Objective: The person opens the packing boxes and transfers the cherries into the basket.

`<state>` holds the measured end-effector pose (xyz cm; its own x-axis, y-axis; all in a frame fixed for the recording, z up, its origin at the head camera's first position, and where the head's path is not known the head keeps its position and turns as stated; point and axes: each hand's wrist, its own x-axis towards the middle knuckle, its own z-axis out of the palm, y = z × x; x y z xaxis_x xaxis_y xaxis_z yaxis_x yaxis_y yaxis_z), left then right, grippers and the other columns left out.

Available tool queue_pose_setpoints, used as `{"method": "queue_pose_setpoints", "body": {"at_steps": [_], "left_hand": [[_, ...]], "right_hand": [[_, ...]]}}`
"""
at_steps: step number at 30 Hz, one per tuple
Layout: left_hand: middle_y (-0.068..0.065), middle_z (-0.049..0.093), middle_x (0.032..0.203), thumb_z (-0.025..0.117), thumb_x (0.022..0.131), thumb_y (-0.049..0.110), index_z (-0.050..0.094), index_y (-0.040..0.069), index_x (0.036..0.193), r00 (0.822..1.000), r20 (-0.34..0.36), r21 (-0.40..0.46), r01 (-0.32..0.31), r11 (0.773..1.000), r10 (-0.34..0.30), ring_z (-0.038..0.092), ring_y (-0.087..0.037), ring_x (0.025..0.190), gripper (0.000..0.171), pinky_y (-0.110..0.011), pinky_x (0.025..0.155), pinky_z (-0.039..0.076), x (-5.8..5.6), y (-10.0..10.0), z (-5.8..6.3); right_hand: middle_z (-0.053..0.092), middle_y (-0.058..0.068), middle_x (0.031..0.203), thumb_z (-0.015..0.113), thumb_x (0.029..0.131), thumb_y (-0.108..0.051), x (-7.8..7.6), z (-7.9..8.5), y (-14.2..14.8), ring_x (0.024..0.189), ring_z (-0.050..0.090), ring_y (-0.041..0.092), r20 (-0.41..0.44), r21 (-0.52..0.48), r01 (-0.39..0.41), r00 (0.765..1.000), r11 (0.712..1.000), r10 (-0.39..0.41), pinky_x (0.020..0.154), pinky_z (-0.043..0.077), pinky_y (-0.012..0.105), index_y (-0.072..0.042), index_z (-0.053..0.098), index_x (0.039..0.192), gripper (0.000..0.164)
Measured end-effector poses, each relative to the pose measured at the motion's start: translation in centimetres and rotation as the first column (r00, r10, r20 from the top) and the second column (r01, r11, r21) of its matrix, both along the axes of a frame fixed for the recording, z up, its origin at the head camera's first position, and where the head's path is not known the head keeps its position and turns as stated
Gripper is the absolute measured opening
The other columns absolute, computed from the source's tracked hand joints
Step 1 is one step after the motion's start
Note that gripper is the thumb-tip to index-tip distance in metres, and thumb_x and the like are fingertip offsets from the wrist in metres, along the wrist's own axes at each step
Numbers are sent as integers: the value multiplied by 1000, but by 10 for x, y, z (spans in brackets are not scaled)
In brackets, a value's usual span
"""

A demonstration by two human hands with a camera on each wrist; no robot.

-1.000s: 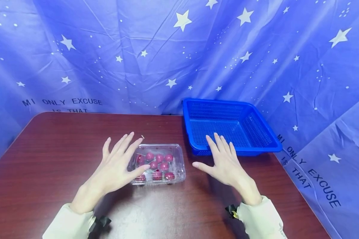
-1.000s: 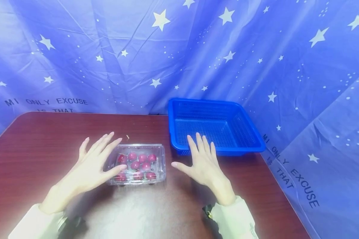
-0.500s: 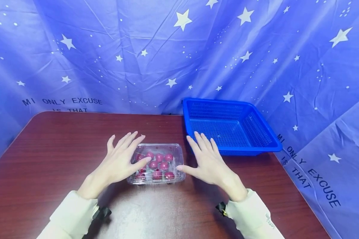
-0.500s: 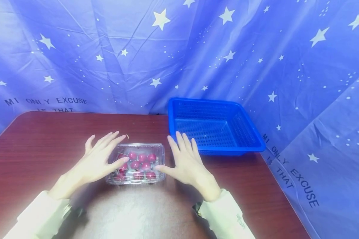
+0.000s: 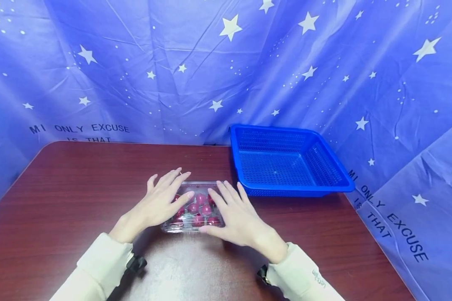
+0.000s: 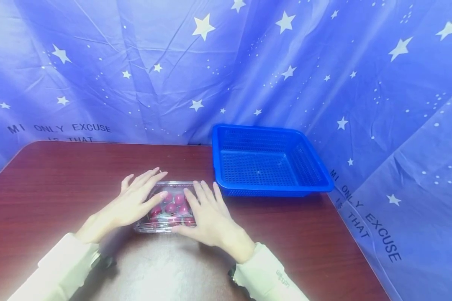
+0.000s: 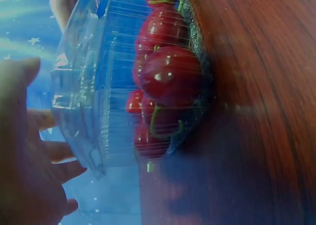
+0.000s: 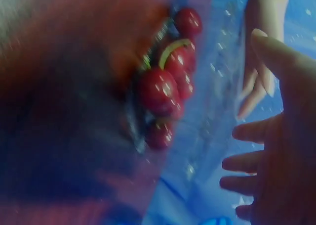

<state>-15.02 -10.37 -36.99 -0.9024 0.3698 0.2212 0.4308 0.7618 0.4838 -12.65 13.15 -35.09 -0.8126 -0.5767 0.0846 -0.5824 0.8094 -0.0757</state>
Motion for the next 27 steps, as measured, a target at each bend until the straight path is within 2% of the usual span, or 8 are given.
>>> {"method": "queue_pose_setpoints", "body": {"at_steps": [4, 8, 15, 27], "left_hand": [[-23, 35, 154, 47, 94, 54, 39, 10, 147, 1000, -5, 22, -7, 1000, 7, 31, -40, 139, 69, -68, 105, 11, -4, 5, -2], [-21, 38, 153, 48, 93, 54, 41, 11, 145, 1000, -18, 9, -7, 1000, 7, 34, -39, 138, 69, -67, 105, 15, -7, 9, -7], [-21, 43, 149, 51, 91, 54, 44, 10, 144, 1000, -30, -22, 0, 1000, -1, 36, -41, 134, 69, -65, 101, 30, -7, 10, -15], [-17, 52, 140, 55, 89, 54, 43, 14, 144, 1000, -16, -26, 3, 1000, -4, 41, -38, 129, 69, -63, 94, 39, -6, 10, -16]], "right_hand": [[29, 20, 158, 46, 81, -75, 4, -7, -7, 146, 17, 36, 29, 31, 10, 1000, 999, -10, 114, 13, 65, -8, 34, 149, 95], [25, 21, 159, 48, 81, -74, 6, -12, -11, 147, 14, 37, 47, 16, 36, 998, 999, -36, 114, 18, 64, -8, 31, 150, 98], [23, 25, 159, 48, 84, -70, 4, -20, -15, 146, 13, 41, 7, 18, 6, 1000, 1000, -6, 111, 33, 57, -3, 28, 150, 97], [25, 26, 157, 49, 86, -67, 5, -28, -13, 146, 14, 41, -40, 3, -4, 999, 1000, 4, 112, 30, 57, -3, 29, 149, 92]]}}
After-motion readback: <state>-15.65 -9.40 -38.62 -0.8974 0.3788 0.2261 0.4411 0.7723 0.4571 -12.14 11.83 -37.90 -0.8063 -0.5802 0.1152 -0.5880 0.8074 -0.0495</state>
